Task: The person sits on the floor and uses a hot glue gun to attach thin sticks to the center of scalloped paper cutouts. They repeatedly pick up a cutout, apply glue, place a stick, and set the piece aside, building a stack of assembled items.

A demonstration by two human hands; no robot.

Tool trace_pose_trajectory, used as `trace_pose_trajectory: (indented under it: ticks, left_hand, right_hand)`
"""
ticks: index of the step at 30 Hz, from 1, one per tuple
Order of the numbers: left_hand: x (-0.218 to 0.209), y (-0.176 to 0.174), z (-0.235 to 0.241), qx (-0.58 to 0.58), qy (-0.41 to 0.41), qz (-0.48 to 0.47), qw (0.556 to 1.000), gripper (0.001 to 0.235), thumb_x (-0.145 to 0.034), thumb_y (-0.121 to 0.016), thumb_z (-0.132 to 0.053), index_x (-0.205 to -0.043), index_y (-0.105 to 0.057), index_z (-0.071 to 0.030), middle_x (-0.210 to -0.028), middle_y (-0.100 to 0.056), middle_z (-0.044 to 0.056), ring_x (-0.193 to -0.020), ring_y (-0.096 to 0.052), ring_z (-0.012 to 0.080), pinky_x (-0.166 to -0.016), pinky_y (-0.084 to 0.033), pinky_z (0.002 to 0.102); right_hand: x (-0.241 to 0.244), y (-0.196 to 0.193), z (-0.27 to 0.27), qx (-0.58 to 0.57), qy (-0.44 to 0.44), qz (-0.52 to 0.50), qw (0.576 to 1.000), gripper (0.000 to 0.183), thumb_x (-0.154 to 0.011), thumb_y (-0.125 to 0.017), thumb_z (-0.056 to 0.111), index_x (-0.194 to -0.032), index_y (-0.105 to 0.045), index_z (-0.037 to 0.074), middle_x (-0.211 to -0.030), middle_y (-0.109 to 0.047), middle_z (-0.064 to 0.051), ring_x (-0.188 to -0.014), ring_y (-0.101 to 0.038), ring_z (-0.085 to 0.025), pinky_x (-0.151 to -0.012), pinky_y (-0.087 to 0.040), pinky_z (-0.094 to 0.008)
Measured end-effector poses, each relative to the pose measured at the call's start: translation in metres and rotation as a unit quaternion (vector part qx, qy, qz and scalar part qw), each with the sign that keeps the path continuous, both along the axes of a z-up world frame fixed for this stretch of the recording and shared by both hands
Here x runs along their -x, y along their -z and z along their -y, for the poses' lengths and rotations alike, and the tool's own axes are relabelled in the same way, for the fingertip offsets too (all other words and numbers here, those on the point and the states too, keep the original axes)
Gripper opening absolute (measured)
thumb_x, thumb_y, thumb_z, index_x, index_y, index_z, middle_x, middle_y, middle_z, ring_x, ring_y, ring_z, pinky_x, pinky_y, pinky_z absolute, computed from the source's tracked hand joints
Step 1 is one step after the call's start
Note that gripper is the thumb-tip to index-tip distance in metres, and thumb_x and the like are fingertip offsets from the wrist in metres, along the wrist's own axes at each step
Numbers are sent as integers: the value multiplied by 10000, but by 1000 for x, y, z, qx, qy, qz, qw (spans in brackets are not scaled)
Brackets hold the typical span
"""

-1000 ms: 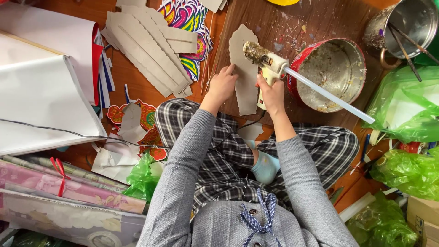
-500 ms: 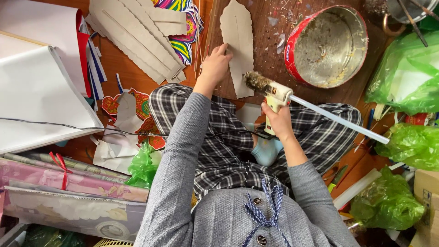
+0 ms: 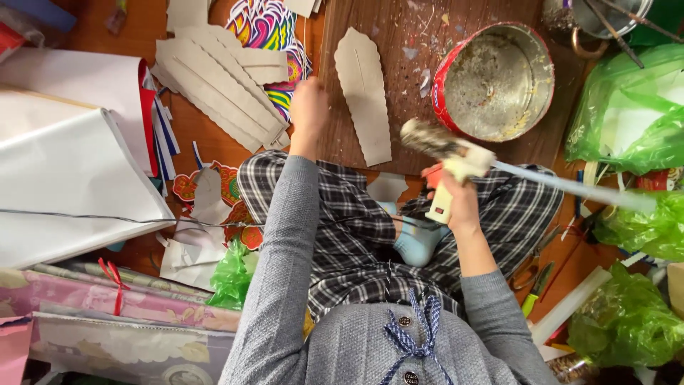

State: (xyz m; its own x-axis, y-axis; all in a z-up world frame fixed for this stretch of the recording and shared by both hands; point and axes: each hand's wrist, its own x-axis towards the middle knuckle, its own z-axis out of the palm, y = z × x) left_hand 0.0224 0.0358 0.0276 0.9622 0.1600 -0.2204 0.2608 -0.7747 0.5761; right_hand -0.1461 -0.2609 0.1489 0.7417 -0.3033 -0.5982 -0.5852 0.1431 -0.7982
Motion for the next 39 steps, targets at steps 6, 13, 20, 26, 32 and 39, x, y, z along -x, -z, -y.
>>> trace_pose_trajectory:
  ticks: [6,13,20,26,32,39]
  left_hand:
    - [-9,56,-22,-107,-148,-13,983,325,-810,-765,-294,-957,-541,-111,-994,-597,94,-981,-659,315,-829,-574,456]
    - [-14,75,-25,-99,-140,-46,984,241,-805,-754,-248,-905,-620,-75,-914,-616,111,-899,-688,344,-768,-584,503]
    - [-10,28,-27,-56,-179,57,981,114,-777,-703,-164,-756,-636,-74,-768,-608,142,-792,-678,379,-698,-567,482]
    - [10,-41,1,420,-112,61,899,162,-875,-674,-114,-913,-599,24,-715,-659,181,-564,-683,207,-500,-590,284]
    - [20,-18,29,571,-86,-106,810,204,-892,-650,-64,-987,-559,92,-802,-625,182,-649,-720,232,-591,-643,333]
    - [18,27,45,211,106,-55,970,198,-857,-710,-331,-974,-689,-174,-893,-721,33,-897,-708,237,-753,-572,395]
  right_hand:
    - [-51,25,26,-109,228,59,966,480,-964,-588,391,-1126,-498,-51,-921,-684,-174,-739,-723,-229,-686,-652,-378]
    - [-40,53,51,-42,97,4,994,581,-1030,-547,445,-1165,-478,-116,-974,-611,-232,-805,-720,-321,-633,-654,-429]
    - [-23,-4,40,242,-104,-9,965,384,-1043,-561,323,-789,-680,60,-544,-621,-119,-384,-576,-158,-357,-492,-246]
    - [-57,-10,-33,183,-227,144,946,76,-922,-653,93,-902,-726,100,-664,-663,-80,-564,-631,-142,-506,-544,-259]
    - [-94,45,-93,206,-299,166,917,200,-854,-711,88,-1052,-736,93,-865,-711,-112,-760,-691,-229,-641,-577,-348]
    - [-98,60,-94,234,-255,100,933,254,-840,-700,59,-1093,-715,75,-759,-702,-108,-647,-657,-171,-616,-541,-344]
